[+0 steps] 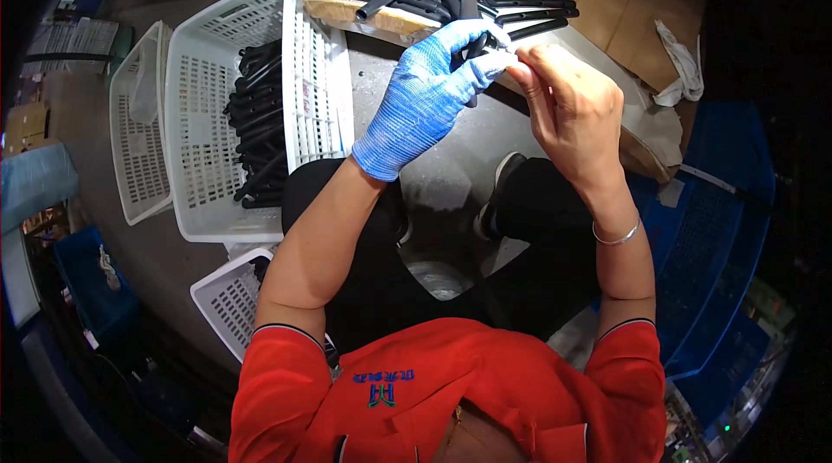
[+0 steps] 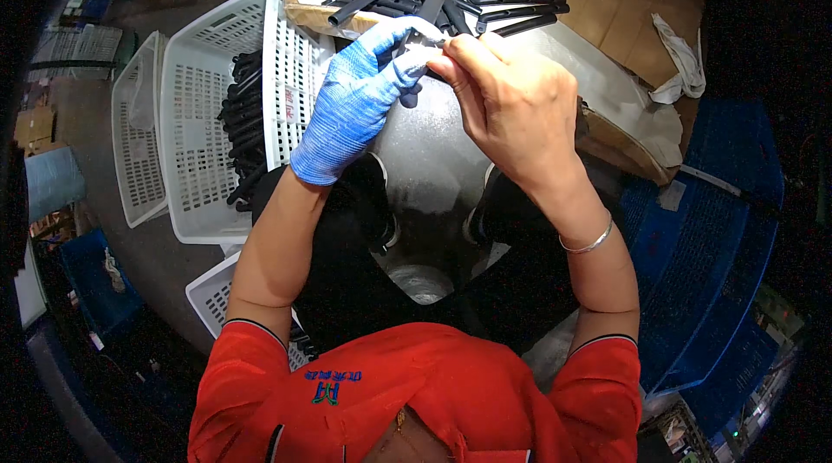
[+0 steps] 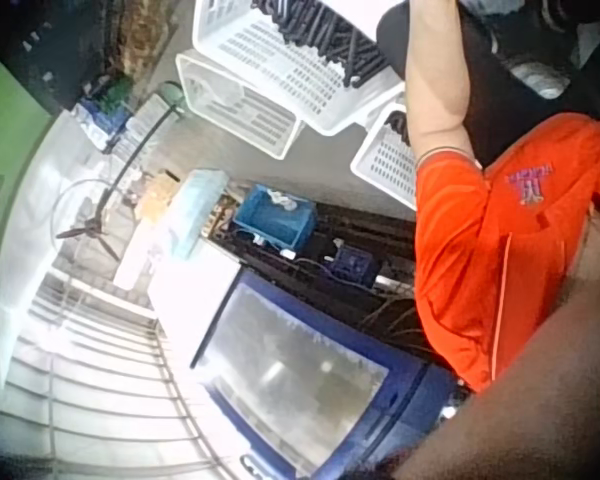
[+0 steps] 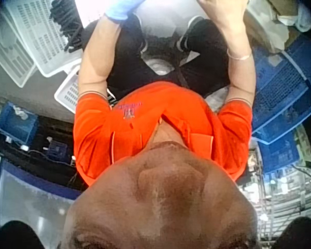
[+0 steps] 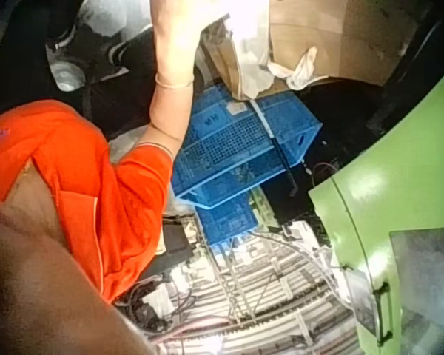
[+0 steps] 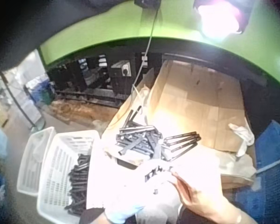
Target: Assembling small pins or parts into black plastic frame components at a manual assembly station.
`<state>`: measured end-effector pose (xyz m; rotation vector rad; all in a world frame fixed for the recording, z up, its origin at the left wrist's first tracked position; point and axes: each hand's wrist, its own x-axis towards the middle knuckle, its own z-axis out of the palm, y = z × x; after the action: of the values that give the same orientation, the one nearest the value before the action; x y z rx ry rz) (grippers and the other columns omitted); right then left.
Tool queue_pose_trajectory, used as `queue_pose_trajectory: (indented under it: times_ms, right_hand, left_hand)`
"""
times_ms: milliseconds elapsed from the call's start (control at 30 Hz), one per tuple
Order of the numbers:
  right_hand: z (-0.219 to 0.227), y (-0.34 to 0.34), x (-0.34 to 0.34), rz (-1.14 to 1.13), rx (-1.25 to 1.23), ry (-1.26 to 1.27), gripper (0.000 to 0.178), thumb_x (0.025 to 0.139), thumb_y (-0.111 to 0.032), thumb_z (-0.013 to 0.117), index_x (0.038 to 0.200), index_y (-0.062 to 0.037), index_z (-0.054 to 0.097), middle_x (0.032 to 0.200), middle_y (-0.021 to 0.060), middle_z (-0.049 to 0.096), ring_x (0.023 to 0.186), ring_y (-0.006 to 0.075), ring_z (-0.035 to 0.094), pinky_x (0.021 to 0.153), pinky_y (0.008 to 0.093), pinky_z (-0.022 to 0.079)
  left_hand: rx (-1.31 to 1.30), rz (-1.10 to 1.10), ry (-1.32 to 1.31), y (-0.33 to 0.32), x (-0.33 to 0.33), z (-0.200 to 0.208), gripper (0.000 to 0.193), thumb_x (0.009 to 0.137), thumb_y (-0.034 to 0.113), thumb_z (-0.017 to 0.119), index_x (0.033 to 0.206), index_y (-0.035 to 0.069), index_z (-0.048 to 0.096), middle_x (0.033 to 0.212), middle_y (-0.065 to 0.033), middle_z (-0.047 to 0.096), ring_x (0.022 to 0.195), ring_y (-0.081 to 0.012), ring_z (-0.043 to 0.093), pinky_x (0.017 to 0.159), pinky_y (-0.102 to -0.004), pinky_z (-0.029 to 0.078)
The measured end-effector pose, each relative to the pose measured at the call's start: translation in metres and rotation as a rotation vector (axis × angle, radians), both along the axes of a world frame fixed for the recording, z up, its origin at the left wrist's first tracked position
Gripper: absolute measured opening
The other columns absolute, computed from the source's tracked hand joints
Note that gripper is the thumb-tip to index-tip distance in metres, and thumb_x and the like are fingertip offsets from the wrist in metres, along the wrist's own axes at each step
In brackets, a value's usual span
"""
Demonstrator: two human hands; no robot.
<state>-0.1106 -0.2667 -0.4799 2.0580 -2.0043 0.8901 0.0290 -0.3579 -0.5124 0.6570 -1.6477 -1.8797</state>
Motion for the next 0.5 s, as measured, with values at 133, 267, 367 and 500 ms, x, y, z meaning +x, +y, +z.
queue_pose_trajectory:
  times_ms: [133, 267, 367, 500]
  right_hand:
    - [-0.0022, 0.0001, 0.0012, -0.017, 0.014, -0.021, 0.015, 0.082, -0.016, 0.066, 0.089, -0.003, 0.065, 0.07, 0.0101, 0.061, 0.051, 0.022, 0.055, 0.049, 0.029, 0.041]
    - [-0.0038, 0.001, 0.0008, -0.015, 0.005, -0.034, 0.014, 0.081, -0.015, 0.066, 0.088, -0.0031, 0.065, 0.071, 0.0103, 0.062, 0.052, 0.0227, 0.056, 0.05, 0.0289, 0.042]
    - [-0.0033, 0.0013, 0.0021, -0.034, 0.016, -0.025, 0.014, 0.081, -0.015, 0.066, 0.088, -0.003, 0.064, 0.072, 0.0101, 0.062, 0.053, 0.023, 0.057, 0.05, 0.0289, 0.043]
    - [-0.0041, 0.0017, 0.0028, -0.037, 0.005, -0.031, 0.014, 0.081, -0.015, 0.066, 0.088, -0.0031, 0.064, 0.072, 0.0102, 0.062, 0.054, 0.0233, 0.058, 0.051, 0.0289, 0.043]
  left_hand:
    - [-0.049, 0.029, -0.039, -0.0001, 0.0002, 0.0014, 0.029, 0.088, 0.017, 0.061, 0.111, 0.001, 0.057, 0.079, -0.0029, 0.059, 0.064, -0.0055, 0.052, 0.06, -0.0188, 0.044]
    - [-0.043, 0.022, -0.03, 0.001, -0.0017, -0.0025, 0.029, 0.087, 0.017, 0.061, 0.111, 0.001, 0.057, 0.079, -0.0027, 0.059, 0.064, -0.0054, 0.051, 0.059, -0.0184, 0.043]
    - [-0.021, 0.052, -0.037, 0.0028, -0.0018, -0.0023, 0.028, 0.088, 0.018, 0.061, 0.11, 0.001, 0.057, 0.078, -0.0022, 0.058, 0.064, -0.0053, 0.051, 0.059, -0.0184, 0.043]
    - [-0.022, 0.061, -0.047, 0.0033, -0.0029, -0.0014, 0.026, 0.088, 0.017, 0.06, 0.108, 0.001, 0.058, 0.078, -0.0015, 0.058, 0.064, -0.0049, 0.05, 0.058, -0.0187, 0.043]
